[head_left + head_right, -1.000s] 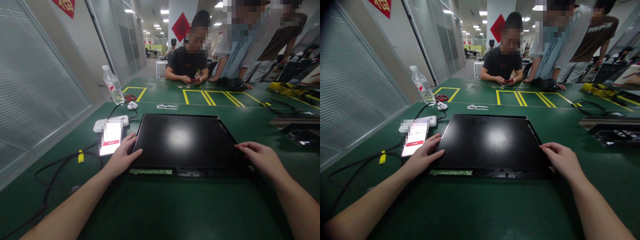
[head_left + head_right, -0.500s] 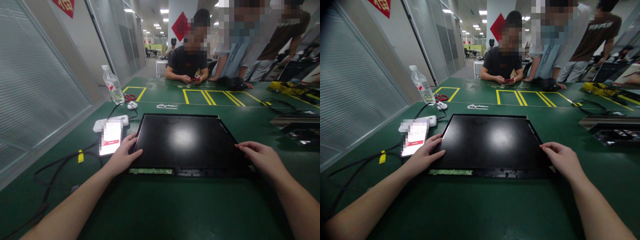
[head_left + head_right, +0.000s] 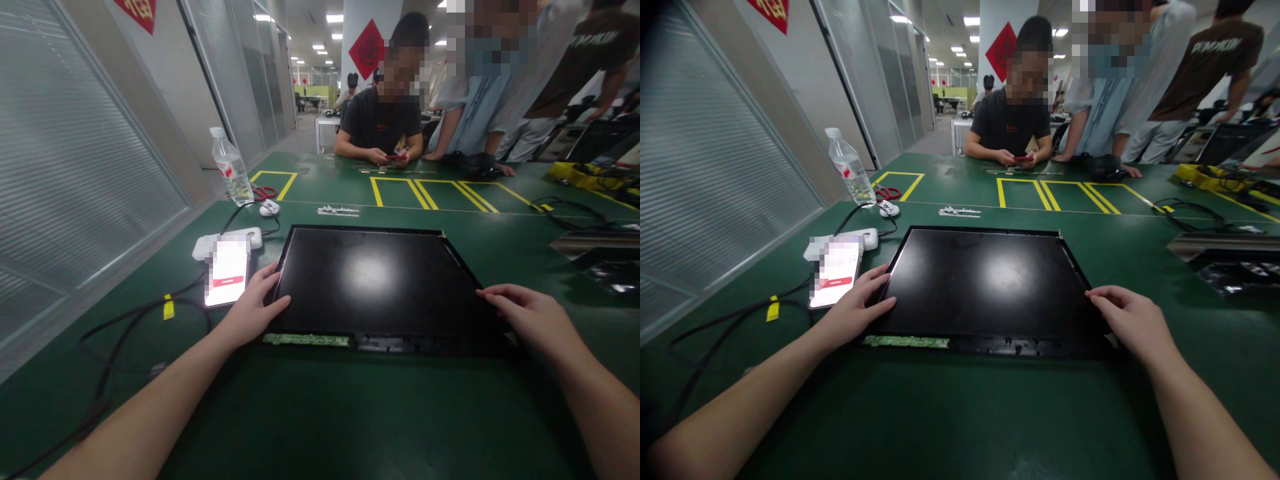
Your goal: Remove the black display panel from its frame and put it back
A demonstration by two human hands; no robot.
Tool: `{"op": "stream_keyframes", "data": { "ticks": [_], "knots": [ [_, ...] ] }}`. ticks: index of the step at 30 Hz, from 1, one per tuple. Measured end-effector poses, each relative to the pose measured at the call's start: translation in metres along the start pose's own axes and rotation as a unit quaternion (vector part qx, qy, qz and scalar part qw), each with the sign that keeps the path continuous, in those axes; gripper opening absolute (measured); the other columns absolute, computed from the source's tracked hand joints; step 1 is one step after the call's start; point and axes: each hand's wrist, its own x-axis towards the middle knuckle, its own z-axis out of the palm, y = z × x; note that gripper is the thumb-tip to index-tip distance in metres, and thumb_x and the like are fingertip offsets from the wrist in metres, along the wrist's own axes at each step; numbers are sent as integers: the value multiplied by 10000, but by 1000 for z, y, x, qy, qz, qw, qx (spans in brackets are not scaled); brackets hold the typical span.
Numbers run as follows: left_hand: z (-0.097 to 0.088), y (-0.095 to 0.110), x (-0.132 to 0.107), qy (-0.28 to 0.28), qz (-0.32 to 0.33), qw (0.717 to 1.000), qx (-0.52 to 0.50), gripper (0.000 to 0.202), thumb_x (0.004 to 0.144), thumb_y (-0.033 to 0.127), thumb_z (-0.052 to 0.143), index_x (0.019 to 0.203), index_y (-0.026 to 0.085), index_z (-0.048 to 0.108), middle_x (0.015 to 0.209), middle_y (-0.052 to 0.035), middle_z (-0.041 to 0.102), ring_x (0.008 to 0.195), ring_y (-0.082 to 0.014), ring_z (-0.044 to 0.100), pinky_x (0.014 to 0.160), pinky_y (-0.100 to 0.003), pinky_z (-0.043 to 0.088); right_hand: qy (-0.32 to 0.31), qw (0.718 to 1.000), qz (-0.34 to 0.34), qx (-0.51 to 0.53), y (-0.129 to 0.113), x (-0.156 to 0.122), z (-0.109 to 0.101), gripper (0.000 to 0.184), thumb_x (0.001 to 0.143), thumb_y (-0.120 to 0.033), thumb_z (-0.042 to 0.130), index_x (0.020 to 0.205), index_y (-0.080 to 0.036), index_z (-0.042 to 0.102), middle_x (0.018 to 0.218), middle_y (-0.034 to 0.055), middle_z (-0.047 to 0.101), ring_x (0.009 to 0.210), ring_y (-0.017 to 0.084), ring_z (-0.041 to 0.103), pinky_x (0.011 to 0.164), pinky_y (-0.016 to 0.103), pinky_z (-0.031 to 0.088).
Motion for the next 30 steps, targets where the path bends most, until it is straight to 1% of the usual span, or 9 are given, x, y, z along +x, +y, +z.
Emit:
{"op": "stream_keyframes", "data": {
  "ticks": [3, 7, 11, 15, 20, 24, 28, 30],
  "knots": [
    [1, -2, 0, 5, -4, 1000, -15, 702, 923, 569, 685, 1492, 157, 715, 1797, -212, 469, 1666, -454, 438, 1354, -627, 377, -31, 997, 71, 32, -12, -4, -3, 582, 533, -709, 609, 839, -273, 845, 898, 81, 842, 767, 311, 739, 710, 427, 513],
    [1, -6, 1, 8, -7, 999, -46, 705, 888, 602, 713, 1449, 175, 742, 1796, -206, 476, 1669, -443, 437, 1354, -617, 376, -37, 993, 96, 64, -25, -8, -7, 590, 476, -700, 632, 824, -266, 829, 903, 86, 832, 774, 303, 705, 752, 434, 496],
    [2, -8, 1, 19, -9, 998, -59, 692, 861, 623, 738, 1402, 192, 768, 1775, -195, 506, 1658, -453, 451, 1345, -621, 392, -38, 991, 103, 71, -25, -8, -8, 572, 471, -694, 643, 807, -269, 826, 916, 91, 836, 788, 307, 696, 739, 431, 484],
    [2, -7, 0, 16, -13, 998, -59, 701, 862, 616, 734, 1411, 182, 767, 1777, -199, 498, 1664, -444, 442, 1355, -608, 382, -29, 993, 90, 65, -21, -7, -6, 552, 488, -685, 657, 807, -270, 834, 923, 86, 841, 791, 301, 704, 738, 426, 486],
    [1, -5, 0, 19, -8, 999, -49, 658, 880, 597, 734, 1403, 200, 765, 1766, -187, 519, 1658, -445, 451, 1349, -626, 385, -25, 993, 88, 80, -17, -7, -5, 528, 484, -668, 673, 790, -264, 822, 898, 93, 838, 759, 292, 701, 677, 410, 485],
    [0, -2, -1, 19, -12, 999, -25, 658, 892, 576, 710, 1409, 170, 757, 1759, -210, 522, 1644, -463, 467, 1349, -646, 381, -31, 992, 84, 93, -15, -6, -4, 518, 485, -663, 693, 793, -269, 827, 920, 83, 850, 791, 298, 711, 715, 419, 495],
    [1, 1, -1, 26, -8, 1000, -14, 603, 914, 549, 699, 1398, 196, 759, 1750, -181, 541, 1633, -445, 489, 1333, -632, 416, -24, 990, 90, 107, -18, -7, -4, 508, 465, -643, 706, 776, -261, 833, 913, 81, 852, 759, 278, 687, 727, 419, 486],
    [2, 2, -1, 29, -7, 1000, -9, 589, 916, 533, 696, 1395, 196, 759, 1746, -177, 546, 1630, -436, 496, 1338, -618, 414, -26, 987, 93, 127, -19, -7, -3, 500, 462, -633, 721, 772, -256, 829, 896, 83, 847, 738, 261, 667, 721, 410, 488]
  ]
}}
